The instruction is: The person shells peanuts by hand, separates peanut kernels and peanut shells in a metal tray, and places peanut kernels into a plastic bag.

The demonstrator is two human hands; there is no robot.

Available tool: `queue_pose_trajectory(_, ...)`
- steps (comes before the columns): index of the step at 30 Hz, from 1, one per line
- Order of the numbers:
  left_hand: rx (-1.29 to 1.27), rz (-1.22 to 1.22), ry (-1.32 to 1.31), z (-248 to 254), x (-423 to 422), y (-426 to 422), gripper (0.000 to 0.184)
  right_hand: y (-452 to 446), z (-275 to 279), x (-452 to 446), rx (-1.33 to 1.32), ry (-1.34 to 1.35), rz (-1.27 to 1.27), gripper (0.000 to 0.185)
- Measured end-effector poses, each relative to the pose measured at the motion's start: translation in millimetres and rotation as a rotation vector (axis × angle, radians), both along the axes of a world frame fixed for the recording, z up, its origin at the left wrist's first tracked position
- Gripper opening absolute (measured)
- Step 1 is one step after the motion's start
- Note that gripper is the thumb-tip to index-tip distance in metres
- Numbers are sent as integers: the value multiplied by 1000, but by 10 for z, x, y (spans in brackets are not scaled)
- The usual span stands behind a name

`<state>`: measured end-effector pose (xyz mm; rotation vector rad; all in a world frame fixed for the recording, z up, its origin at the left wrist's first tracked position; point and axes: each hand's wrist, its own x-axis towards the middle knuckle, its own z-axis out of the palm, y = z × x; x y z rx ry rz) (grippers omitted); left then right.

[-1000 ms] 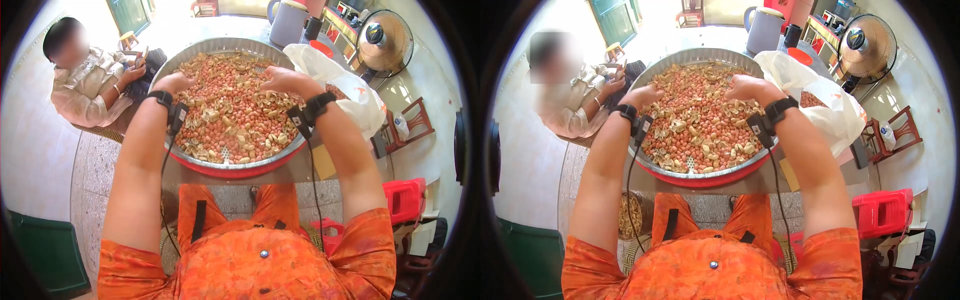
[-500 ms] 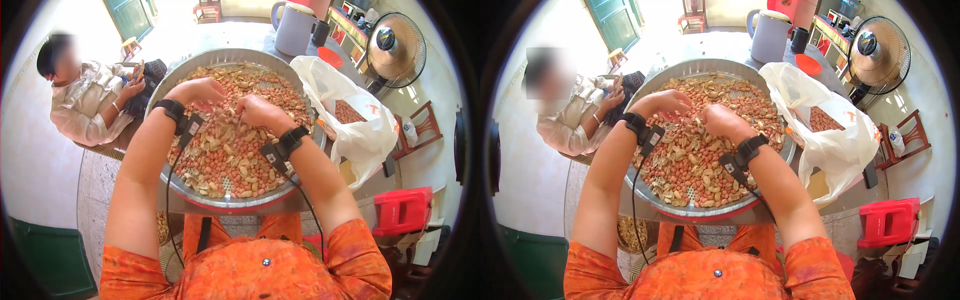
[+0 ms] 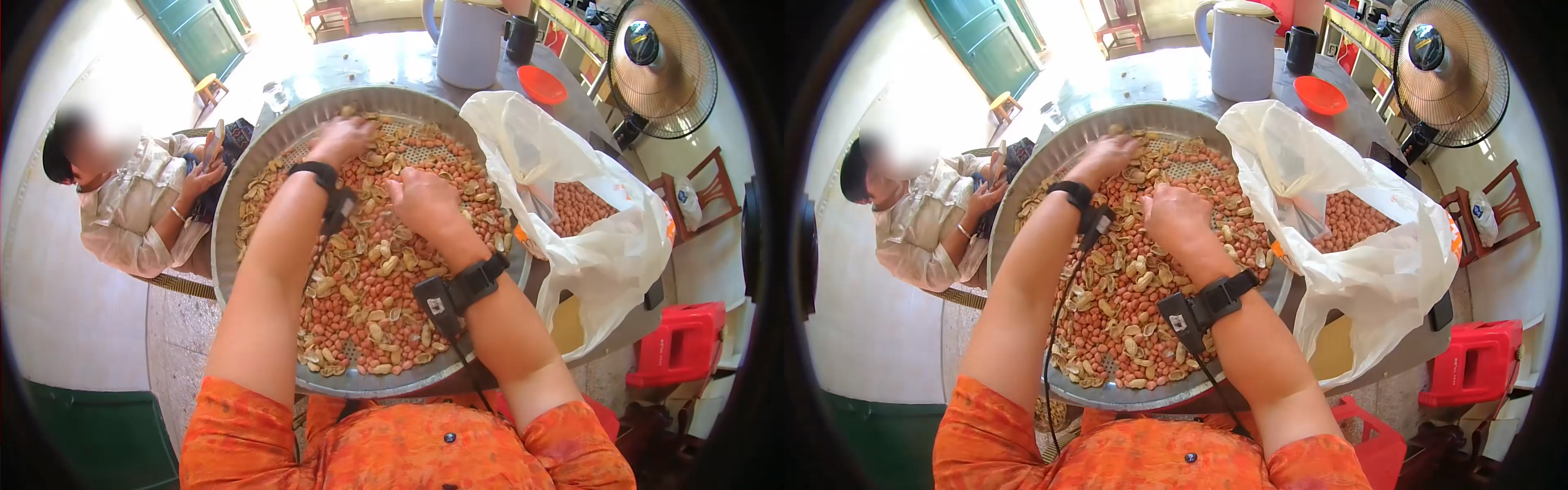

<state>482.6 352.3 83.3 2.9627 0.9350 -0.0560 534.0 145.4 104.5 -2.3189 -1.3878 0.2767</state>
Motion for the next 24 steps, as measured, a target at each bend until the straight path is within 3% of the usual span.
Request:
queue_pose_trajectory(2,-134,239,-125,78,235,-503,47,20,-27,47,26,-5,-35,31)
queue_pose_trajectory(4,-112,-308,49,-53,254,-499,47,8,-36,79,56,-14,-61,31)
queue_pose_trajectory(5,-151,-103,-65,114,147,-816,41,-17,-39,85,68,-6,-46,32)
queue_pose_trajectory(6,-147,-94,-64,95,73,-770,41,-25,-30,84,83,0,-30,33)
queue_pose_trajectory(9,-133,-275,-249,112,-321,-636,30,-20,-61,119,134,64,63,27)
queue_pose_trajectory(12,-288,-82,-91,483,-739,-759,25,-24,-65,116,153,95,135,20)
queue_pose_trajectory(15,-350,-187,-50,611,-1061,-887,20,-12,-142,132,166,43,175,17)
queue_pose_trajectory(18,-481,-89,-92,769,-1170,-1136,24,-6,-225,118,254,-4,189,17)
queue_pose_trajectory(24,-348,70,-373,488,-1136,-1142,44,-1,-121,59,236,45,242,20)
